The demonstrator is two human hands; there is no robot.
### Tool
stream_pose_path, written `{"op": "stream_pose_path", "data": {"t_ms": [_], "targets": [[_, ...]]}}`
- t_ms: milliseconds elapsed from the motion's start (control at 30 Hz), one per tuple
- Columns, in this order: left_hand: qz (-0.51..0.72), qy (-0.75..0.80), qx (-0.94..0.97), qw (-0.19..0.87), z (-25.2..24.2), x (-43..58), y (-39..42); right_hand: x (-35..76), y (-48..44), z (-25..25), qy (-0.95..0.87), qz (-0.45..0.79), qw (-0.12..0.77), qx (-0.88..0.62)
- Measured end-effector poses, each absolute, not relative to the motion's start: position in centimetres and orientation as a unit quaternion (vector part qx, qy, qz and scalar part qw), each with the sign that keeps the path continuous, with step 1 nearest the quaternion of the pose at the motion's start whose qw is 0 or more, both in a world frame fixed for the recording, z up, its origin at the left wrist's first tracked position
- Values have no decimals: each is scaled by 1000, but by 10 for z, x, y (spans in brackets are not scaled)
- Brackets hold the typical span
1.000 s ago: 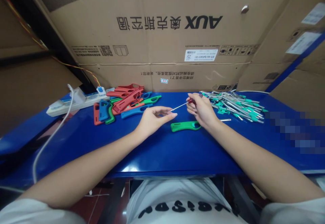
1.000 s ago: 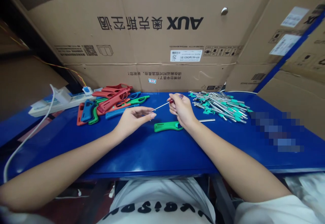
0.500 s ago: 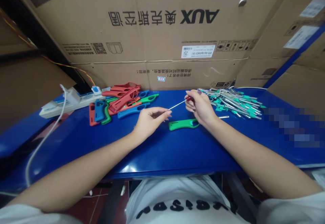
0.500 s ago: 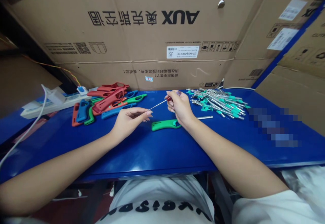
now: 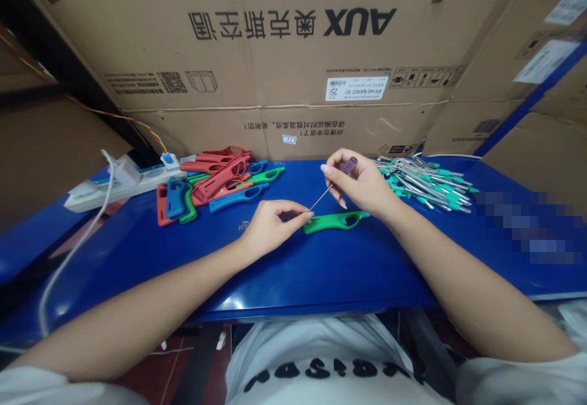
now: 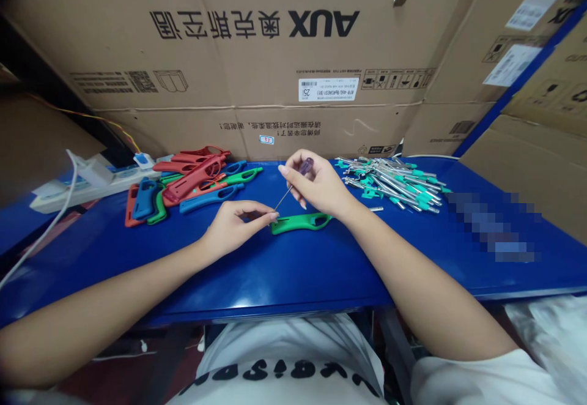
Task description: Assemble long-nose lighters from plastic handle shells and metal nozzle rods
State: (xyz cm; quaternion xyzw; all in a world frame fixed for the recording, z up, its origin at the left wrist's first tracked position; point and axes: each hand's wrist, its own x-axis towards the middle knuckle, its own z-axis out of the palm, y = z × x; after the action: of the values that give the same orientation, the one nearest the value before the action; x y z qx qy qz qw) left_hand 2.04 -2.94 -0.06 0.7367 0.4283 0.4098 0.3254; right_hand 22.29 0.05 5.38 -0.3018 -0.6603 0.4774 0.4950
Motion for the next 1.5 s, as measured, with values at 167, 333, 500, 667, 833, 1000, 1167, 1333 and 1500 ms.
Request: {"op": "stream_pose_path", "data": {"t_ms": [167,333,500,667,833,1000,1167,1333,1500], "targets": [[371,405,767,332,-1,23,-36,218,-13,45,-672,360,558,-329],[380,385,774,328,-2,27,-40,219,-20,42,-699,328,558,-305],[407,356,790,290,-2,27,-36,218,-19,44,-710,417,503,-264],[377,362,811,262,-3,22,-32,209,-19,34,-706,361,528,-305],[307,388,841,218,-6,20,-32,205,-19,26,-729,305,533,-302],[280,384,852,222,-7,21,-34,205,-19,24,-734,297,529,-306],[282,375,855,221,-6,22,-33,206,-20,25,-743,283,524,-306],[277,374,855,227,-4,21,-34,206,-20,23,-741,297,519,-306],[272,377,855,228,-3,21,-35,207,-20,22,-781,249,492,-294]]}}
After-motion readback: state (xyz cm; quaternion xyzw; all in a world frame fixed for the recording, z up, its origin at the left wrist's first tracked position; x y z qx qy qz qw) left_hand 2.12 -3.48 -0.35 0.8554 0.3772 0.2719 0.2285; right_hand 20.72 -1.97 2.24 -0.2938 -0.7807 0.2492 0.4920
